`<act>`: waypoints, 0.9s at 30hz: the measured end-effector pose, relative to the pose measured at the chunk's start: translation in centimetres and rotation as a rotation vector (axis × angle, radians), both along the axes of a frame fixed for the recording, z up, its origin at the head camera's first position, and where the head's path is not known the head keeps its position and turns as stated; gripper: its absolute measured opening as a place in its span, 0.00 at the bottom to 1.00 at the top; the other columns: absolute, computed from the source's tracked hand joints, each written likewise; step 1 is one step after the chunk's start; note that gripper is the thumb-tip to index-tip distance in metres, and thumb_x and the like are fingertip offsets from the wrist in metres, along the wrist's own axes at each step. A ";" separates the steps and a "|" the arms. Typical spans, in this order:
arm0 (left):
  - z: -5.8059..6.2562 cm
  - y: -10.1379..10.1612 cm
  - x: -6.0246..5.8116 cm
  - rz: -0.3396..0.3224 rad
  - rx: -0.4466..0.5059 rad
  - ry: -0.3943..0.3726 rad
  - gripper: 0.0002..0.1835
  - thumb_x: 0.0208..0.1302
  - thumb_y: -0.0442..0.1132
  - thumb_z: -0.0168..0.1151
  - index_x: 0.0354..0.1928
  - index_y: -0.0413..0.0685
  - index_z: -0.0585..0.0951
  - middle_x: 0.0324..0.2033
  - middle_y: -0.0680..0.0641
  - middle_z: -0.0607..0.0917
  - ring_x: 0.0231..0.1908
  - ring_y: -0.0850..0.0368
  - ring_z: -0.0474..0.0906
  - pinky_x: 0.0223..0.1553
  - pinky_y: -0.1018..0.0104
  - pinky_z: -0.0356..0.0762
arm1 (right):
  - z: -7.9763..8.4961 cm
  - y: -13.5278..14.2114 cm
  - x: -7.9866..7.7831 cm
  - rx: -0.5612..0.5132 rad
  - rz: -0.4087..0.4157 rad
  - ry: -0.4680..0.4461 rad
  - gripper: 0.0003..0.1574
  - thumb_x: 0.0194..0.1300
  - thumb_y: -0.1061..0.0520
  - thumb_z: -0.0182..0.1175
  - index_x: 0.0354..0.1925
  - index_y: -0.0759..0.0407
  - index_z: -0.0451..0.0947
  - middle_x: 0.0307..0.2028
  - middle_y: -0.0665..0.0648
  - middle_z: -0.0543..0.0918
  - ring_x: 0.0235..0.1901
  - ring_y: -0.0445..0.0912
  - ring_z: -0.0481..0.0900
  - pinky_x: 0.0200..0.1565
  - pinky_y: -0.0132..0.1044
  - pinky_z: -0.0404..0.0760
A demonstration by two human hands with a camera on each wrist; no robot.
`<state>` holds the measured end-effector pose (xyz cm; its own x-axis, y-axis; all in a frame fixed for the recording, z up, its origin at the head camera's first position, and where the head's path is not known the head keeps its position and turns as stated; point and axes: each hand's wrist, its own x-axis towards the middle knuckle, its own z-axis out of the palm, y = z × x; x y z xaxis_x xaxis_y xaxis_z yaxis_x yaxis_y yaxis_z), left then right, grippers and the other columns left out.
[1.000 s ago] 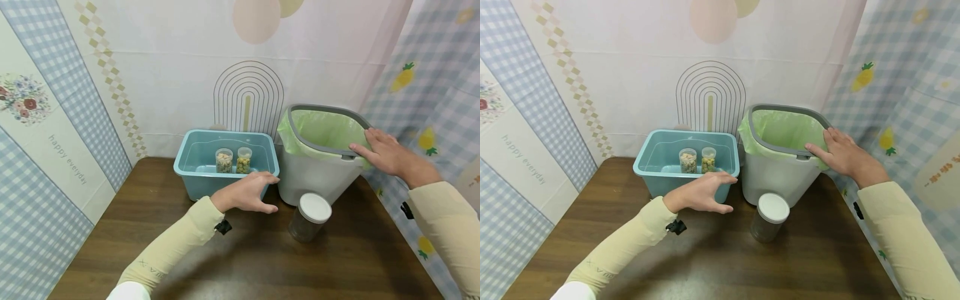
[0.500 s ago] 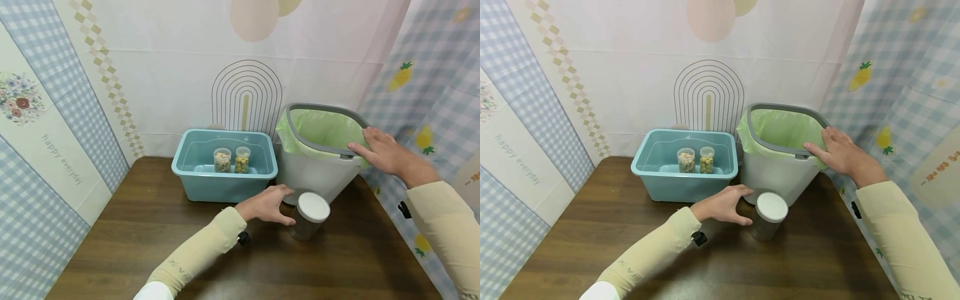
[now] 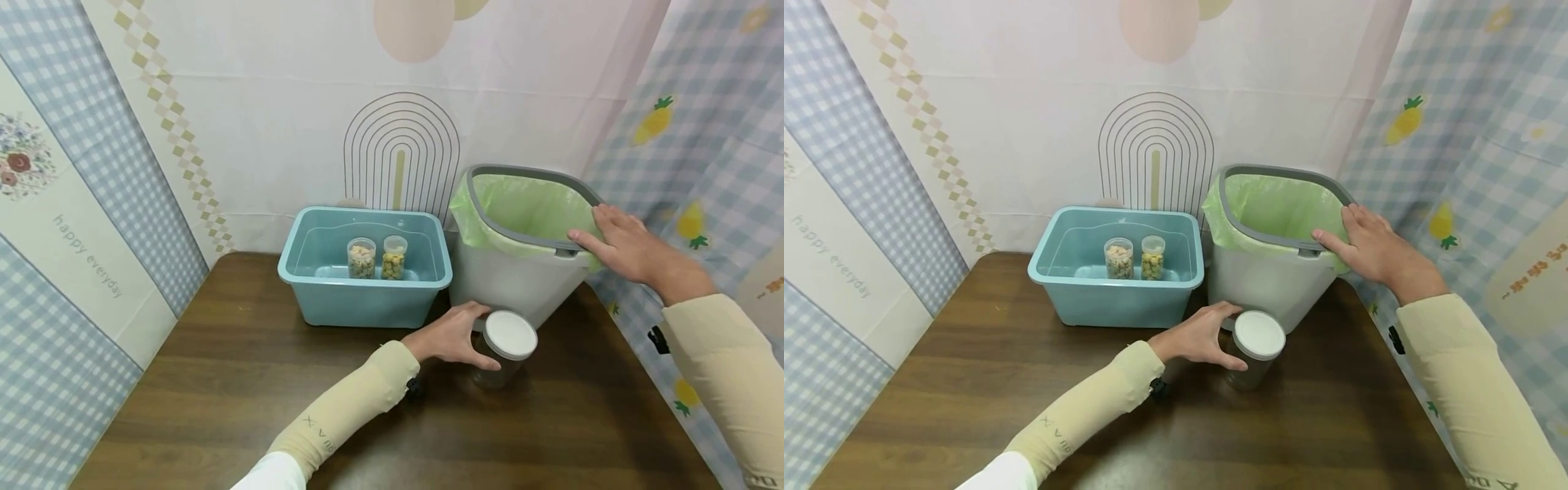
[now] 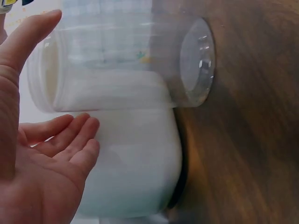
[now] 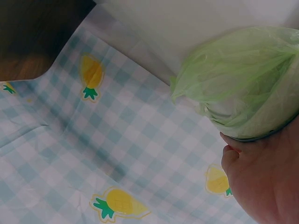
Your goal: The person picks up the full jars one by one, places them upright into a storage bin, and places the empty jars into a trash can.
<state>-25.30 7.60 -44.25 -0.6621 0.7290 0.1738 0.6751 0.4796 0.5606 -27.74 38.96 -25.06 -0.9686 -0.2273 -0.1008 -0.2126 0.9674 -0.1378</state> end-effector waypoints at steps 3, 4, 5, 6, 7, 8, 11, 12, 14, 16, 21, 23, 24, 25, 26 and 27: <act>-0.4 0.4 -0.2 -0.010 0.041 0.009 0.52 0.56 0.62 0.79 0.76 0.44 0.69 0.67 0.46 0.78 0.64 0.56 0.77 0.66 0.69 0.78 | 0.1 0.0 0.1 -0.005 -0.001 0.003 0.61 0.83 0.28 0.32 0.82 0.74 0.27 0.81 0.80 0.30 0.81 0.76 0.27 0.78 0.74 0.30; -0.6 0.5 -0.2 -0.011 0.050 0.015 0.51 0.56 0.61 0.79 0.75 0.45 0.69 0.66 0.47 0.79 0.64 0.57 0.78 0.65 0.70 0.78 | 0.1 0.0 0.1 -0.006 -0.002 0.003 0.61 0.83 0.28 0.33 0.82 0.74 0.27 0.81 0.80 0.30 0.81 0.76 0.27 0.78 0.74 0.30; -0.7 0.6 -0.3 -0.010 0.058 0.022 0.50 0.56 0.61 0.79 0.75 0.45 0.70 0.65 0.47 0.80 0.63 0.57 0.78 0.64 0.71 0.78 | 0.1 0.0 0.1 -0.008 -0.002 0.002 0.61 0.83 0.28 0.33 0.82 0.74 0.27 0.81 0.80 0.30 0.81 0.75 0.27 0.78 0.74 0.30; -0.9 0.6 -0.3 -0.009 0.064 0.027 0.49 0.56 0.61 0.79 0.74 0.45 0.71 0.64 0.47 0.80 0.62 0.57 0.79 0.64 0.71 0.78 | 0.1 -0.1 0.1 -0.009 -0.002 0.002 0.61 0.83 0.28 0.33 0.82 0.74 0.27 0.81 0.80 0.30 0.81 0.75 0.27 0.78 0.74 0.30; -1.0 0.7 -0.4 -0.008 0.067 0.032 0.49 0.56 0.60 0.79 0.74 0.45 0.71 0.63 0.47 0.81 0.62 0.58 0.79 0.63 0.72 0.78 | 0.1 -0.1 0.1 -0.010 -0.004 0.000 0.61 0.83 0.27 0.33 0.82 0.74 0.27 0.81 0.80 0.30 0.81 0.75 0.27 0.78 0.74 0.30; -1.1 0.7 -0.4 -0.007 0.070 0.035 0.48 0.57 0.60 0.79 0.73 0.45 0.72 0.63 0.47 0.81 0.61 0.58 0.80 0.62 0.73 0.79 | 0.0 -0.1 0.1 -0.010 -0.005 -0.002 0.61 0.83 0.27 0.33 0.82 0.74 0.27 0.81 0.80 0.30 0.81 0.75 0.27 0.78 0.74 0.30; -1.3 0.8 -0.5 -0.005 0.080 0.039 0.47 0.56 0.60 0.80 0.72 0.44 0.73 0.61 0.47 0.83 0.59 0.59 0.81 0.61 0.75 0.79 | 0.0 -0.2 0.1 -0.010 -0.007 -0.007 0.62 0.82 0.27 0.33 0.82 0.74 0.27 0.81 0.80 0.30 0.81 0.75 0.27 0.78 0.74 0.31; -1.4 0.8 -0.5 -0.006 0.085 0.039 0.47 0.55 0.59 0.81 0.71 0.44 0.73 0.61 0.47 0.83 0.59 0.59 0.81 0.60 0.76 0.79 | 0.0 -0.2 0.1 -0.009 -0.008 -0.007 0.62 0.82 0.27 0.33 0.82 0.74 0.27 0.81 0.80 0.30 0.81 0.75 0.27 0.78 0.75 0.31; -1.4 0.7 -0.5 -0.008 0.095 0.039 0.47 0.55 0.59 0.81 0.71 0.43 0.74 0.60 0.47 0.84 0.58 0.60 0.82 0.59 0.77 0.79 | 0.0 -0.2 0.2 -0.009 -0.009 -0.006 0.62 0.82 0.27 0.33 0.82 0.74 0.27 0.81 0.80 0.30 0.81 0.75 0.27 0.77 0.75 0.31; -1.3 0.6 -0.5 -0.011 0.105 0.040 0.47 0.54 0.59 0.81 0.70 0.42 0.75 0.60 0.47 0.84 0.57 0.60 0.82 0.58 0.78 0.79 | 0.0 -0.2 0.2 -0.009 -0.010 -0.006 0.62 0.82 0.27 0.33 0.82 0.74 0.27 0.81 0.80 0.30 0.81 0.75 0.27 0.77 0.75 0.31; -1.2 0.2 -0.4 -0.022 0.115 0.035 0.47 0.53 0.58 0.82 0.70 0.41 0.75 0.60 0.46 0.84 0.58 0.60 0.83 0.58 0.79 0.80 | 0.1 -0.2 0.3 -0.007 -0.014 -0.007 0.62 0.82 0.26 0.33 0.82 0.74 0.27 0.81 0.80 0.30 0.81 0.75 0.27 0.77 0.75 0.31; -1.0 -0.1 -0.3 -0.024 0.128 0.028 0.46 0.53 0.57 0.83 0.69 0.41 0.75 0.60 0.45 0.85 0.57 0.60 0.83 0.58 0.77 0.81 | 0.1 -0.2 0.3 -0.005 -0.015 -0.007 0.63 0.82 0.26 0.33 0.82 0.74 0.27 0.81 0.80 0.30 0.81 0.75 0.27 0.77 0.75 0.31; -0.9 -0.2 -0.2 -0.026 0.135 0.025 0.46 0.53 0.57 0.83 0.68 0.41 0.76 0.59 0.45 0.85 0.57 0.60 0.84 0.59 0.75 0.82 | 0.1 -0.2 0.3 -0.004 -0.014 -0.007 0.62 0.82 0.26 0.33 0.82 0.74 0.27 0.81 0.80 0.30 0.81 0.75 0.27 0.78 0.74 0.31; -0.8 -0.4 -0.2 -0.026 0.142 0.024 0.46 0.52 0.56 0.83 0.68 0.41 0.76 0.59 0.46 0.85 0.57 0.60 0.84 0.59 0.75 0.82 | 0.2 -0.2 0.3 -0.002 -0.014 -0.006 0.62 0.82 0.26 0.33 0.82 0.74 0.27 0.81 0.80 0.30 0.81 0.75 0.27 0.78 0.74 0.31; -0.7 -0.5 -0.1 -0.026 0.148 0.023 0.45 0.52 0.56 0.84 0.68 0.41 0.76 0.58 0.46 0.85 0.57 0.61 0.84 0.58 0.75 0.83 | 0.2 -0.2 0.3 0.001 -0.013 -0.005 0.62 0.82 0.26 0.33 0.82 0.74 0.27 0.81 0.80 0.30 0.81 0.75 0.27 0.78 0.74 0.30; -0.5 -0.7 -0.1 -0.022 0.153 0.024 0.45 0.52 0.56 0.84 0.67 0.41 0.76 0.58 0.46 0.86 0.56 0.61 0.84 0.58 0.74 0.83 | 0.2 -0.2 0.3 0.002 -0.013 -0.005 0.62 0.82 0.26 0.33 0.82 0.74 0.27 0.81 0.80 0.30 0.81 0.75 0.27 0.78 0.74 0.30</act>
